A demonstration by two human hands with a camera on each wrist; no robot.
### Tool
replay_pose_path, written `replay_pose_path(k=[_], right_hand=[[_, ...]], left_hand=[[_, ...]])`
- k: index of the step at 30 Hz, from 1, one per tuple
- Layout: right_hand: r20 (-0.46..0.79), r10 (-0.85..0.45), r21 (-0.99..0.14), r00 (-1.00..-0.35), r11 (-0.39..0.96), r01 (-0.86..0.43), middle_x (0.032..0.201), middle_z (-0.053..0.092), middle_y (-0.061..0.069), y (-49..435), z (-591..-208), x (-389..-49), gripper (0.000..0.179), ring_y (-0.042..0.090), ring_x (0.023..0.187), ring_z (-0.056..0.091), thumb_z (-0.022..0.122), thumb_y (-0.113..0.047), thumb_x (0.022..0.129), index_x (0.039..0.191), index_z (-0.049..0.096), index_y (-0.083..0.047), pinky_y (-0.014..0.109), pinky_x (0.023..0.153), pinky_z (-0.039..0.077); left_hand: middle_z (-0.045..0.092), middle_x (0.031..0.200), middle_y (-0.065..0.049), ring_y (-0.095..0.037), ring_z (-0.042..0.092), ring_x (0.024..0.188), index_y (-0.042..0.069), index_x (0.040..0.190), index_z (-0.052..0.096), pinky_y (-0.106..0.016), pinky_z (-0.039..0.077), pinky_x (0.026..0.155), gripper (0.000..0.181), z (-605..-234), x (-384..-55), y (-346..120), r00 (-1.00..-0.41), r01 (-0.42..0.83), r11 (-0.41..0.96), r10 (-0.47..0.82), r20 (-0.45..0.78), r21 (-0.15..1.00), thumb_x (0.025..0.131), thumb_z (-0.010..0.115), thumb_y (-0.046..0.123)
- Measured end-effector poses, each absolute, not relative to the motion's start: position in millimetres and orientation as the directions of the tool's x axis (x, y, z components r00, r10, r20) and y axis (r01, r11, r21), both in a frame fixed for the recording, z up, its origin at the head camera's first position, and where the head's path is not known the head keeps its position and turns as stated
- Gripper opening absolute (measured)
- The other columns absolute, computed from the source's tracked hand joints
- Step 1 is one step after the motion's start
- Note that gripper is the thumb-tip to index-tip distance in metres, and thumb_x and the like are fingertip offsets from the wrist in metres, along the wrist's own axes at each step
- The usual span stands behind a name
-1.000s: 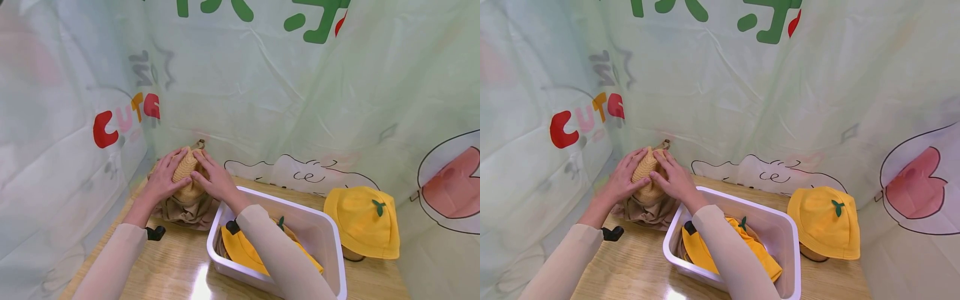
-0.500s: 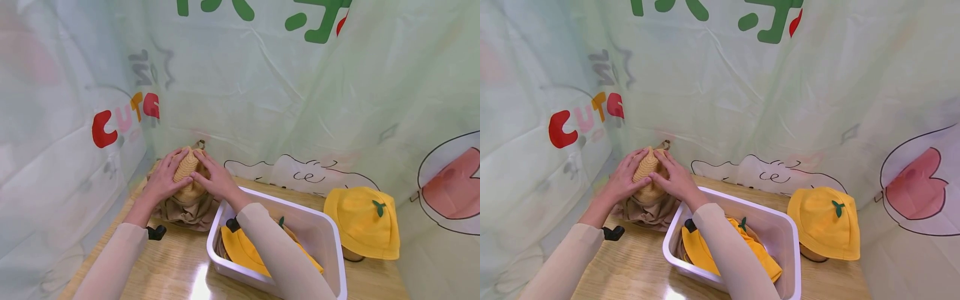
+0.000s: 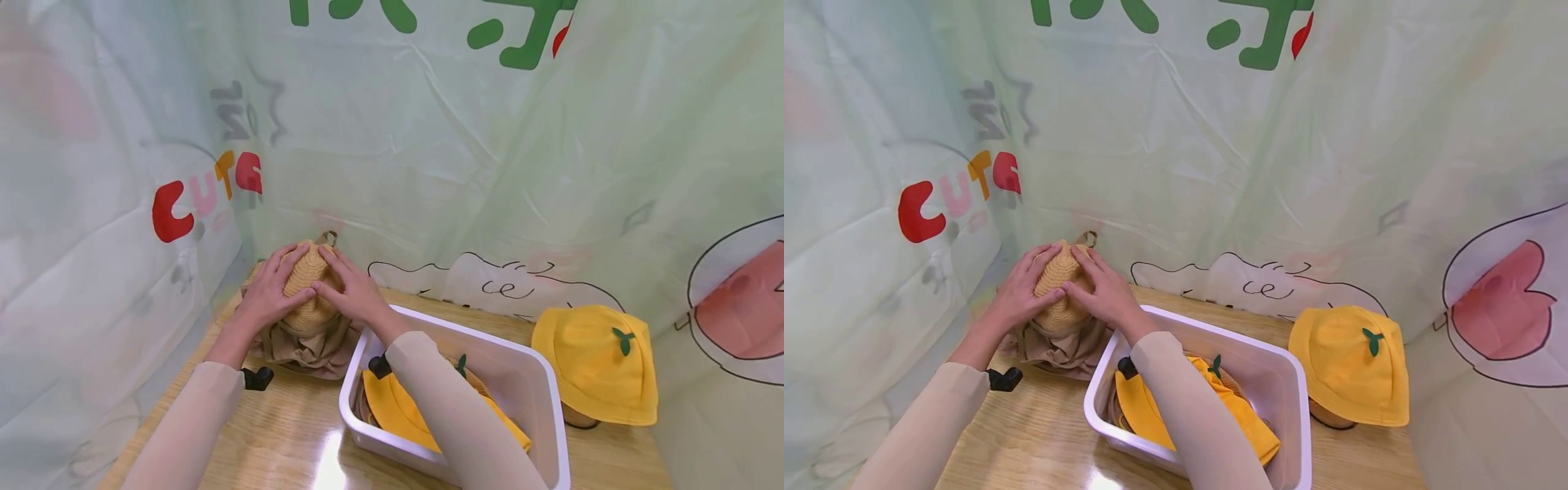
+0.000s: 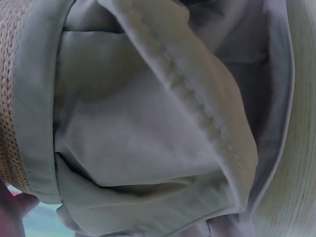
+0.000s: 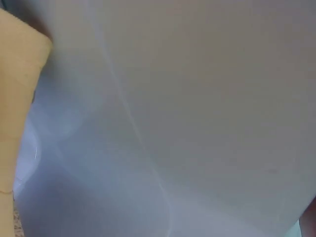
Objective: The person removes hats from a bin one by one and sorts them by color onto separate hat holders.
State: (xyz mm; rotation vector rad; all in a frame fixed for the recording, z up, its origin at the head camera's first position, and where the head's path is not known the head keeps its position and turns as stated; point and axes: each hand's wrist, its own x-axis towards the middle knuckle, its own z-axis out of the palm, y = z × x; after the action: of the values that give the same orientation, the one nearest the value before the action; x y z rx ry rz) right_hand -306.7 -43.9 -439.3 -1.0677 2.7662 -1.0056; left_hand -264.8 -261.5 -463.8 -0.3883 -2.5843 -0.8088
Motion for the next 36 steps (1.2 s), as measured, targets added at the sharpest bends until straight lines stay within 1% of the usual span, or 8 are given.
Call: replay_pose_path(k=[7,10,14,17,24,28,32,36], right_hand=[[0.187,-0.603,-0.568,-0.775,0.578,-0.587,0.167,0.017,0.004,-45.6,-442.7,-304.7,0.073,0.035,0.146,0.034,0.043,-0.067,0.095,0.157,0.008,-0.05,0.061,0.111,0.034],[0.19,-0.611,-0.564,-0.768,0.572,-0.595,0.168,0.009,0.003,-46.3,-442.9,-303.1,0.082,0.036,0.148,0.029,0.051,-0.067,0.092,0.157,0.005,-0.048,0.059,0.112,0.034],[0.213,-0.64,-0.526,-0.738,0.561,-0.639,0.169,-0.004,0.006,-47.0,-443.6,-300.6,0.101,0.036,0.151,0.02,0.066,-0.064,0.084,0.159,0.001,-0.044,0.056,0.113,0.034],[0.218,-0.653,-0.506,-0.725,0.559,-0.656,0.169,-0.005,0.004,-47.3,-446.0,-300.9,0.108,0.034,0.152,0.019,0.071,-0.063,0.081,0.158,-0.001,-0.044,0.055,0.113,0.034],[0.2,-0.636,-0.566,-0.745,0.545,-0.618,0.168,-0.001,-0.005,-48.0,-450.2,-304.1,0.105,0.033,0.15,0.026,0.074,-0.063,0.079,0.156,0.004,-0.052,0.055,0.111,0.038],[0.184,-0.633,-0.564,-0.752,0.559,-0.608,0.168,-0.002,-0.006,-47.0,-449.9,-303.5,0.105,0.034,0.149,0.028,0.072,-0.065,0.079,0.156,0.003,-0.052,0.055,0.109,0.039],[0.181,-0.633,-0.57,-0.753,0.556,-0.604,0.168,-0.002,-0.006,-46.5,-445.9,-301.9,0.103,0.032,0.15,0.024,0.072,-0.064,0.079,0.155,0.003,-0.053,0.055,0.111,0.037],[0.195,-0.629,-0.562,-0.753,0.557,-0.611,0.168,-0.002,-0.004,-47.2,-443.0,-300.2,0.103,0.03,0.151,0.02,0.072,-0.063,0.08,0.156,0.004,-0.051,0.055,0.114,0.033]], left_hand=[[0.031,0.16,-0.006,-0.036,0.036,0.142,0.041,0.157,0.026,-0.064,0.037,0.104,0.081,-468.3,-262.7,-265.4,-0.88,0.373,0.774,0.122,0.458,0.512,0.088,0.067,0.053],[0.029,0.161,-0.007,-0.038,0.034,0.142,0.04,0.157,0.027,-0.067,0.037,0.102,0.081,-468.6,-260.2,-267.5,-0.883,0.371,0.763,0.115,0.454,0.529,0.088,0.068,0.053],[0.025,0.163,-0.009,-0.041,0.032,0.143,0.04,0.157,0.026,-0.07,0.037,0.1,0.082,-467.3,-255.8,-269.5,-0.884,0.372,0.763,0.118,0.452,0.528,0.088,0.067,0.051],[0.025,0.163,-0.008,-0.041,0.032,0.143,0.039,0.158,0.025,-0.068,0.037,0.102,0.082,-468.8,-256.1,-270.2,-0.877,0.387,0.77,0.137,0.46,0.508,0.088,0.067,0.05],[0.029,0.161,-0.006,-0.037,0.036,0.141,0.037,0.158,0.025,-0.065,0.038,0.102,0.082,-477.7,-260.3,-269.9,-0.865,0.407,0.75,0.134,0.483,0.521,0.089,0.069,0.046],[0.03,0.161,-0.005,-0.036,0.036,0.141,0.037,0.158,0.025,-0.066,0.038,0.103,0.083,-478.0,-258.7,-268.4,-0.874,0.394,0.747,0.124,0.47,0.535,0.089,0.069,0.046],[0.03,0.16,-0.007,-0.038,0.037,0.139,0.038,0.157,0.027,-0.065,0.04,0.1,0.083,-471.0,-256.4,-266.7,-0.873,0.388,0.767,0.126,0.472,0.512,0.086,0.07,0.048],[0.029,0.161,-0.008,-0.042,0.037,0.139,0.038,0.157,0.028,-0.066,0.038,0.101,0.083,-464.7,-257.4,-264.0,-0.865,0.392,0.795,0.146,0.481,0.464,0.086,0.07,0.052]])
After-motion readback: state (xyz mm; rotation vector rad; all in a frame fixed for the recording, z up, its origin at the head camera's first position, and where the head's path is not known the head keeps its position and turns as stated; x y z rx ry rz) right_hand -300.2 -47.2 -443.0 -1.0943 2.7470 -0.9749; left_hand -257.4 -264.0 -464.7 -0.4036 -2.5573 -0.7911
